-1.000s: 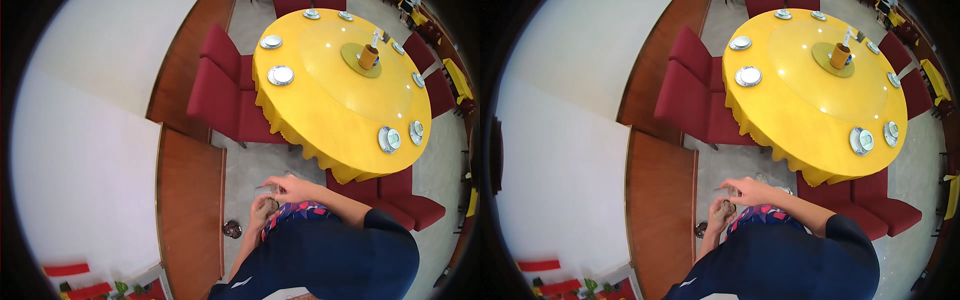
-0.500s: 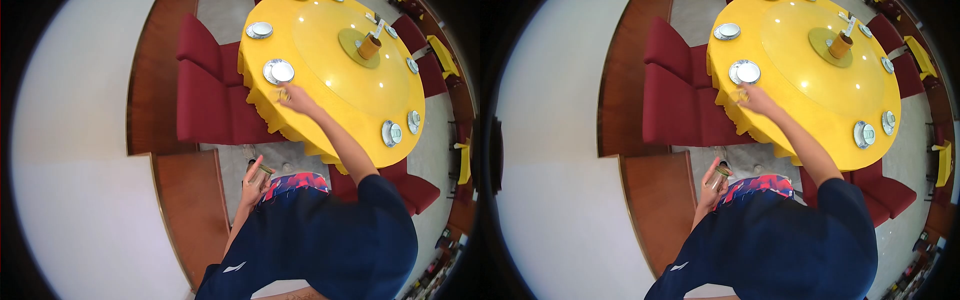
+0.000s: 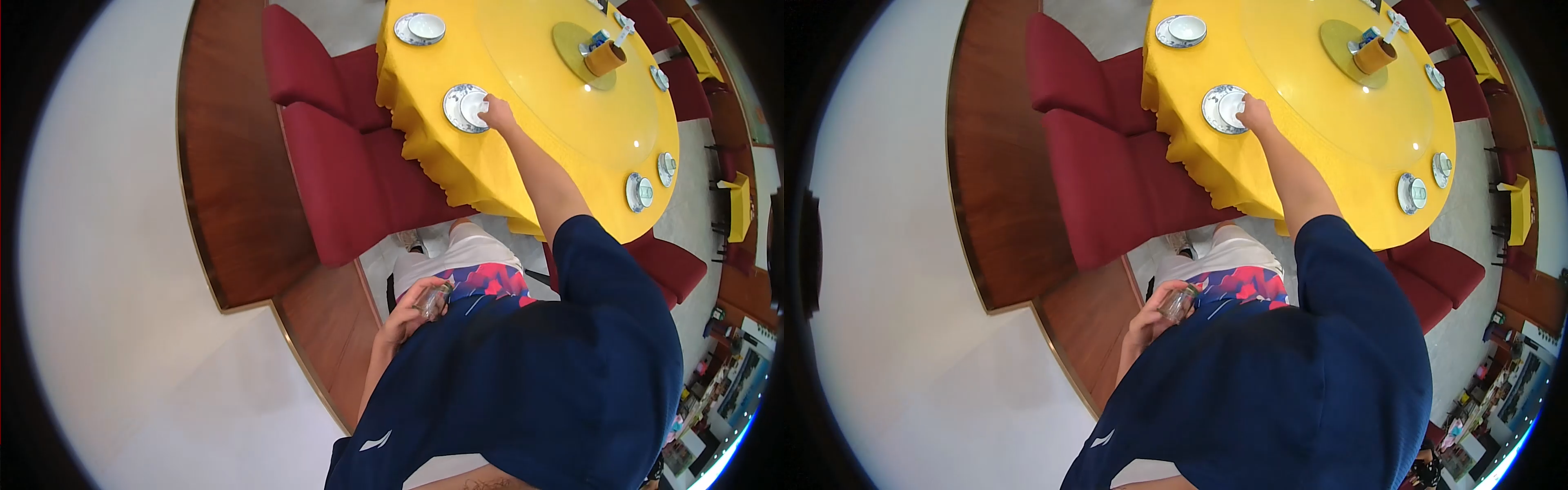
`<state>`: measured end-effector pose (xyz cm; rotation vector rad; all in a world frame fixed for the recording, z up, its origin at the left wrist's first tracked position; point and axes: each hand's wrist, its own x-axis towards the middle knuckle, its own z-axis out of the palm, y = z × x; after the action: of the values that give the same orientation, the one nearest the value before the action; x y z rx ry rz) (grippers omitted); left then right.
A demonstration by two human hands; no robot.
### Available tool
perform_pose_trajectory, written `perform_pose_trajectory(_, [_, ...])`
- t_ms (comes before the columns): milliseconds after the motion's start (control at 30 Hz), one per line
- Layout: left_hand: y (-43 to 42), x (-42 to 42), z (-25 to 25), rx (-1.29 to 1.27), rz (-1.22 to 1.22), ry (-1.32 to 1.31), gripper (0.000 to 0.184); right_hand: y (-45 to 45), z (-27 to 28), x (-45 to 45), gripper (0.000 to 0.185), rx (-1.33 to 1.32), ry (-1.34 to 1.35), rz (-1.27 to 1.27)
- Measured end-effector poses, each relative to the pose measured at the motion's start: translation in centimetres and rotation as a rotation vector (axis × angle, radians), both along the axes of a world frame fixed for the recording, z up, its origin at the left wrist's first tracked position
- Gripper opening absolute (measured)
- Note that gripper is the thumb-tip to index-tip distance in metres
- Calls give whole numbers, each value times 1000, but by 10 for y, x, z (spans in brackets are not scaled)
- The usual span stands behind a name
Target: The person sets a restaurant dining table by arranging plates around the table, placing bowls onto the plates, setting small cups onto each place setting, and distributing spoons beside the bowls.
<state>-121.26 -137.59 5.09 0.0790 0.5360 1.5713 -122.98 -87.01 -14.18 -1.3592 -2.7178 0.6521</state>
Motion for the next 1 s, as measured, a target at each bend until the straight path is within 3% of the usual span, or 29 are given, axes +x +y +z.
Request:
perform_pose_trajectory(100, [11,-21,-15,53,-13,-41,41,2,-10,-3,52,33,45,-23])
perform_pose_trajectory(267, [57,-47,-11,-129,-69,81,57,-15,-26,-1,58,31,246,-58])
perform_pose_trajectory(400, [115,-70,-23,-56,63,80,71,-32,1,14,67,-84,370,-156])
perform_pose_trajectory(433, [132,-77,-28,-157,113,175,74,-41,18,23,68,-163,445,-227])
perform_pose_trajectory(533, [182,-109,-41,-263,240,149,46,-69,38,75,65,-222,585,-286])
perform_pose_trajectory(600, [224,-133,-45,-257,294,281,37,-92,56,126,60,-260,610,-248])
perform_pose_trajectory(667, [267,-165,-62,-353,287,534,40,-113,67,181,56,-294,536,-241])
perform_pose_trajectory(767, [343,-194,-67,-404,367,1209,48,-137,62,257,52,-463,474,-397])
perform_pose_trajectory(867, [408,-219,-59,-553,178,1850,56,-139,51,314,49,-514,401,-487])
perform_pose_trajectory(1000, [473,-265,-92,-567,120,2094,52,-123,47,369,47,-546,281,-636])
